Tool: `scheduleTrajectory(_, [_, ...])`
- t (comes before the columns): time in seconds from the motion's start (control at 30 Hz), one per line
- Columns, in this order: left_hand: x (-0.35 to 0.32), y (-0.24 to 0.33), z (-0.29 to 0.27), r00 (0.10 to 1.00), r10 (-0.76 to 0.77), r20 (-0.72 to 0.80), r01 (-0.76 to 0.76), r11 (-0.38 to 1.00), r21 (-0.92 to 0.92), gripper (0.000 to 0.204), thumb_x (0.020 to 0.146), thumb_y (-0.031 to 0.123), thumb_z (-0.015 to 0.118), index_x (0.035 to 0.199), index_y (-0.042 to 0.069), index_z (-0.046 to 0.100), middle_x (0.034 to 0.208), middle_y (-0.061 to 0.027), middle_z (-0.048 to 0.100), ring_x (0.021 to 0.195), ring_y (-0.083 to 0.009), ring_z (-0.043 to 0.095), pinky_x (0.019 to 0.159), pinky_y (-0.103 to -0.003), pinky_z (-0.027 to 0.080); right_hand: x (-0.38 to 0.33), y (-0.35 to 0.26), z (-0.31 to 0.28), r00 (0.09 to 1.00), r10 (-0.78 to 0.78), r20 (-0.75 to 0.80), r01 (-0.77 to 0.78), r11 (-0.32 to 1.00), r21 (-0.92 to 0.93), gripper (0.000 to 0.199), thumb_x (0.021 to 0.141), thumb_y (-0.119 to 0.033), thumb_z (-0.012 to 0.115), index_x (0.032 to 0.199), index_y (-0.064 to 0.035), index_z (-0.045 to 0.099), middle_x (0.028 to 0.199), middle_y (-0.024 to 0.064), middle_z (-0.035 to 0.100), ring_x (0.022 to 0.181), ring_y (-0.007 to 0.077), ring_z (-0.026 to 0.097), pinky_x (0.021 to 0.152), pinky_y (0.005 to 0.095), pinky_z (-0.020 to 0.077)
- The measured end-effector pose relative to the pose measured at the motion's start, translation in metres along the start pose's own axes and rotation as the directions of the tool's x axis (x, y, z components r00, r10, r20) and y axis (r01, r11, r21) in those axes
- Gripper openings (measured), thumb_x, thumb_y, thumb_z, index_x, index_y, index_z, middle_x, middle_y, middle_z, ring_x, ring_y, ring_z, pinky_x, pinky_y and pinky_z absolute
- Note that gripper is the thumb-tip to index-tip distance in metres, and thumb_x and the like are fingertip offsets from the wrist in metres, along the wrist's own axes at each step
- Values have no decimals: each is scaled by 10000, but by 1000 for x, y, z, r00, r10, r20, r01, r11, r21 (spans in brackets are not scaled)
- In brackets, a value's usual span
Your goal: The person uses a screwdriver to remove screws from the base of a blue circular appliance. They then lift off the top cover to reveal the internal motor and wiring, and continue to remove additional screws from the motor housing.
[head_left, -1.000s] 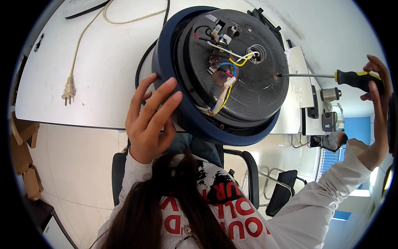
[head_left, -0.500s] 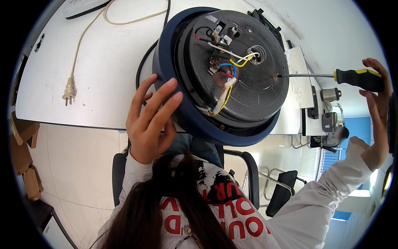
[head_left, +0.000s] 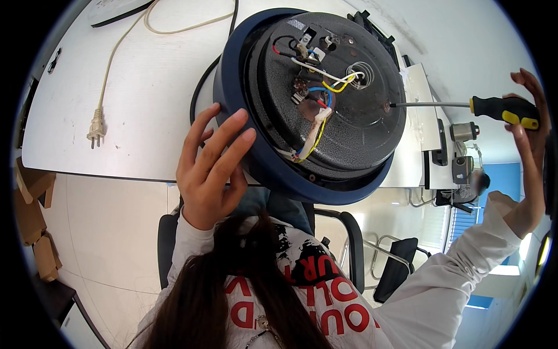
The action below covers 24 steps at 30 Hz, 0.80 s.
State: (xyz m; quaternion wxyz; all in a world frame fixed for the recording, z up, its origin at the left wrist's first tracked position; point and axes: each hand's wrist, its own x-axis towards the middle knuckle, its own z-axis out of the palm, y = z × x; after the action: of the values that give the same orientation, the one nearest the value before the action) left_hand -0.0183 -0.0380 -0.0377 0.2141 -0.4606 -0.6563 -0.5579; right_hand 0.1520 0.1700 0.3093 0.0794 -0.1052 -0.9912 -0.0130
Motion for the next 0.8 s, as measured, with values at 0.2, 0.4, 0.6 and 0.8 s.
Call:
scheduleTrajectory(0.2, [0,1,0,1000,-1,-4,1,1000,1,575,675,-120,536,1176,152,614,1267,-63,584,1185,-403,508,852,-425,502,-1,7,-1,998,56,-15,-55,993,107,671,842,-173,692,1364,-41,291,1220,175,453,855,209,635,702,254,571])
scheduleTrajectory(0.4, [2,1,0,1000,1,-4,-1,1000,2,566,674,-122,533,1165,145,618,1261,-67,586,1179,-405,513,850,-420,501,-1,7,0,1000,16,-12,-15,1000,24,701,850,-158,680,1406,-83,260,1225,191,438,806,188,631,649,260,585])
scheduleTrajectory(0.6, [3,3,-1,1000,-7,-9,7,1000,3,554,667,-129,530,1147,131,625,1244,-73,595,1166,-412,520,842,-417,500,0,7,8,994,50,-99,-39,993,108,652,851,-115,679,1386,-79,308,1116,127,491,833,140,599,667,223,572])
scheduleTrajectory(0.8, [4,5,-1,1000,-12,-5,12,1000,6,553,657,-139,528,1139,114,628,1236,-92,597,1164,-423,517,843,-423,506,2,13,6,996,-16,-92,41,962,272,649,821,-7,677,1355,-33,309,1122,121,486,945,147,529,802,236,511])
